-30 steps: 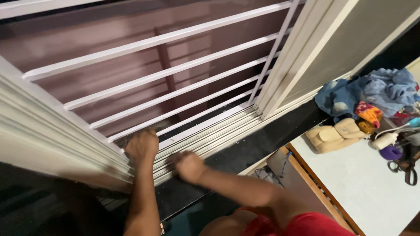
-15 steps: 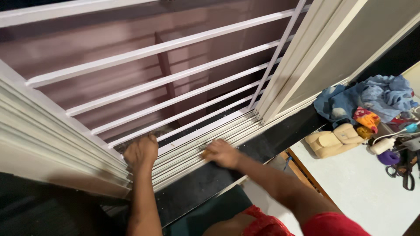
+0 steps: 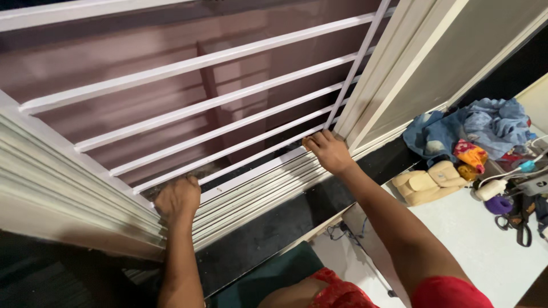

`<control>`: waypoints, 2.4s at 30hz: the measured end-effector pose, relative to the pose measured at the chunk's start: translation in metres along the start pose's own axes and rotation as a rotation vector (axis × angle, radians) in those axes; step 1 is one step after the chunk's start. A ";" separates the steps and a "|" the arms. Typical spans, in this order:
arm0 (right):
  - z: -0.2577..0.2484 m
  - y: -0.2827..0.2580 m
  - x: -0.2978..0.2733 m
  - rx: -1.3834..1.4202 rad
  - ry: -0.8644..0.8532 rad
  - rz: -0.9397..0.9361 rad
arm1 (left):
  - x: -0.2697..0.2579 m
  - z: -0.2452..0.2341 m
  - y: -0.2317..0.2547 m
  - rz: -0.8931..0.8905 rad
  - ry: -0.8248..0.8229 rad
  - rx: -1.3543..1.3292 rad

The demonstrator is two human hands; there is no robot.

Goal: The person wipes and scrubs the tracks and frame of a sliding window using a cloth and a small brush.

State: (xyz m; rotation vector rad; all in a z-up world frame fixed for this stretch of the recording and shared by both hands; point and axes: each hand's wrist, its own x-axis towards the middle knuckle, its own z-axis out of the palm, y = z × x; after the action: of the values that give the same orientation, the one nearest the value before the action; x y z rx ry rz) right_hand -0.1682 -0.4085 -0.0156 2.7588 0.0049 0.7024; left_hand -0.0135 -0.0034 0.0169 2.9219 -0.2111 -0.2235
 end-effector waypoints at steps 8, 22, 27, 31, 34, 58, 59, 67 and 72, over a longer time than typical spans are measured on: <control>0.137 -0.060 0.015 0.003 -0.118 0.721 | 0.008 0.014 -0.005 0.017 0.197 -0.057; 0.006 -0.332 0.050 0.793 -0.024 -0.309 | 0.023 0.033 -0.010 0.015 0.245 -0.095; 0.036 -0.213 0.033 0.567 0.042 -0.207 | 0.017 0.031 -0.011 0.039 0.215 -0.083; 0.046 -0.088 0.013 0.329 -0.291 0.300 | 0.019 0.030 -0.010 0.062 0.298 -0.072; 0.039 -0.012 -0.005 0.006 -0.347 0.119 | 0.019 0.030 -0.009 0.060 0.299 -0.066; 0.006 -0.360 0.075 1.269 -0.131 -0.397 | 0.025 0.040 -0.016 0.116 0.385 -0.206; 0.004 -0.352 0.074 1.263 -0.056 -0.422 | 0.025 0.040 -0.015 0.096 0.348 -0.202; 0.041 -0.208 0.045 0.753 -0.086 -0.379 | 0.028 0.041 -0.016 0.119 0.408 -0.243; 0.085 -0.038 0.010 0.200 -0.011 0.274 | 0.028 0.040 -0.014 0.102 0.382 -0.222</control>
State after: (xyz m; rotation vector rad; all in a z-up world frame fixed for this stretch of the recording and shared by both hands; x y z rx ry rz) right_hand -0.1174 -0.3957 -0.0930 2.9883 -0.3284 0.7927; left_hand 0.0090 -0.0016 -0.0284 2.6579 -0.2542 0.3055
